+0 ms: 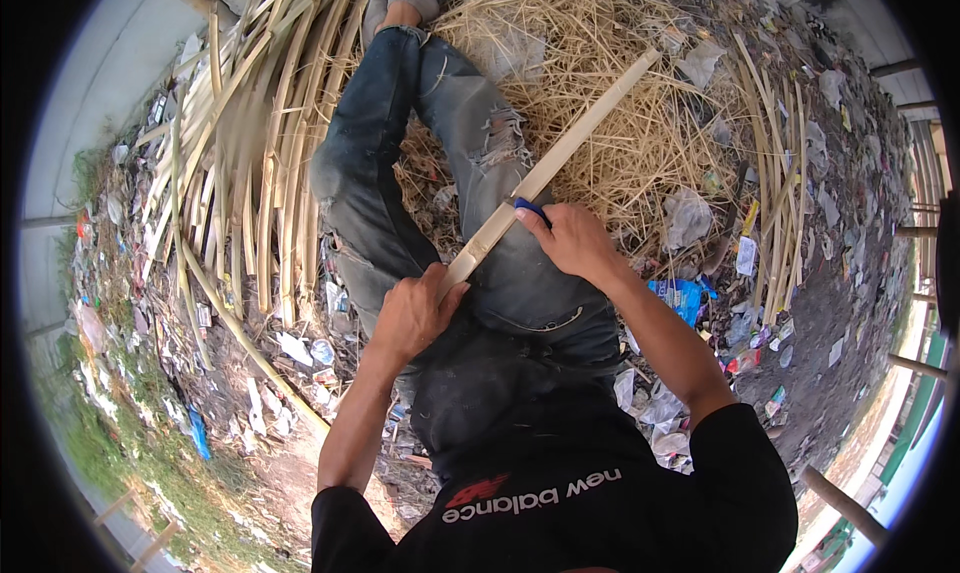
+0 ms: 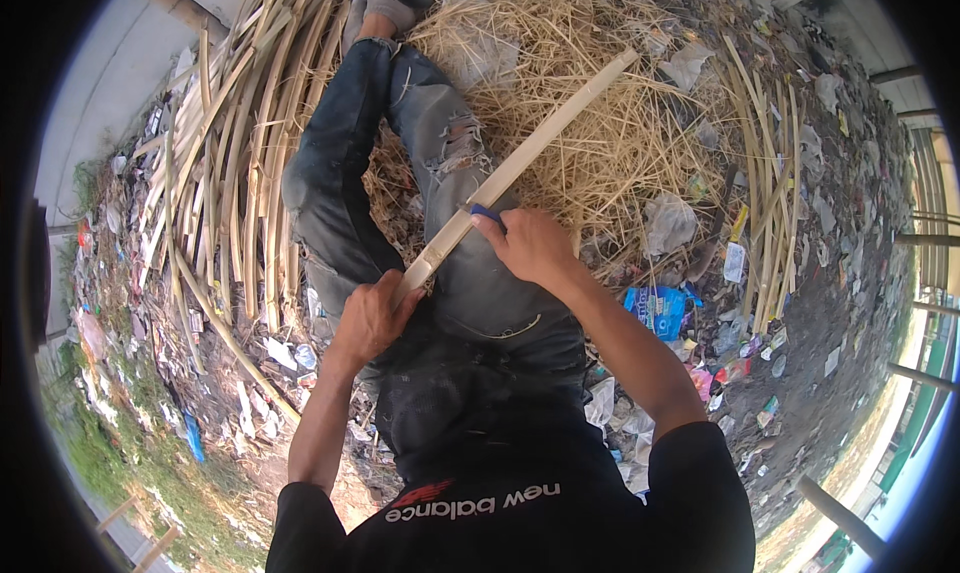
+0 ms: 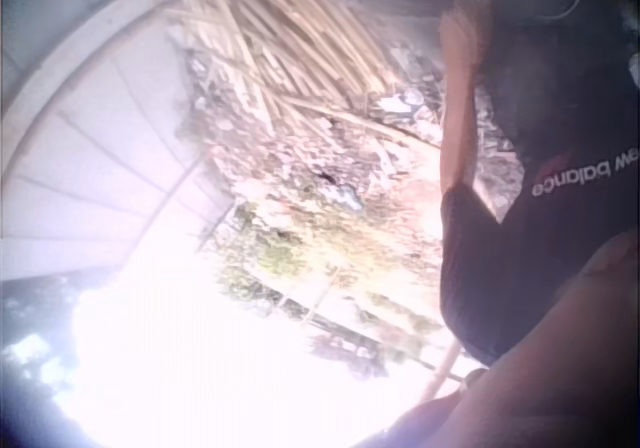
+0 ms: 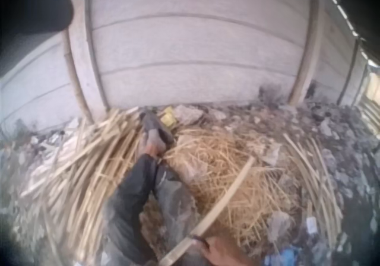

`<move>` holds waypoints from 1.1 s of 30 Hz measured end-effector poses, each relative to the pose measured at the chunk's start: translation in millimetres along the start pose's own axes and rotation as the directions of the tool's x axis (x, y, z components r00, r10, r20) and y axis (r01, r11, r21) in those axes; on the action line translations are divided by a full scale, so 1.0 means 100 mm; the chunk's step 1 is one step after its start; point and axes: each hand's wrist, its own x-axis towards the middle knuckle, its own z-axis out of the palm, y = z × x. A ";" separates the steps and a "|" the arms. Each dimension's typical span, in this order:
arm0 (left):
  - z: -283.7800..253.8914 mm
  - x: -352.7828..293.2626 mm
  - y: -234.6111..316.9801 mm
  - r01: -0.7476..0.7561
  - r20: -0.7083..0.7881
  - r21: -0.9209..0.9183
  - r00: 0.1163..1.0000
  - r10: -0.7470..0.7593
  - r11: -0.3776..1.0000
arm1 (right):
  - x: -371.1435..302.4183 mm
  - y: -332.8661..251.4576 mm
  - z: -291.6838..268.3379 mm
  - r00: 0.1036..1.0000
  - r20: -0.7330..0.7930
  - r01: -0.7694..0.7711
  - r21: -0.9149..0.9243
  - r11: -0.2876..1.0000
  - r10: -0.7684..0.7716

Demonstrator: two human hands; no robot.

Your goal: The person sits on the ground and uses a knife to shave thin strips of bamboo. They hold the bamboo stick with their left hand and scrape the surface with the knife in their right hand, creating a pile of shavings. The person occasionally flips the stick to work on different sides.

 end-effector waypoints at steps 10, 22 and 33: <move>-0.35 -1.10 -0.30 0.022 -0.035 0.110 0.999 -0.018 0.994 | 0.00 -0.17 -0.16 0.998 0.060 0.038 -0.001 0.999 -0.038; -0.63 -2.88 -1.54 0.371 -0.118 0.231 0.928 -0.353 0.899 | 0.21 3.01 -1.27 0.653 -0.546 -0.597 0.055 0.801 0.524; -0.38 -1.50 -0.96 0.182 -0.190 0.011 0.966 -0.177 0.983 | 0.34 1.06 -0.81 0.945 -0.250 -0.161 0.208 0.965 0.212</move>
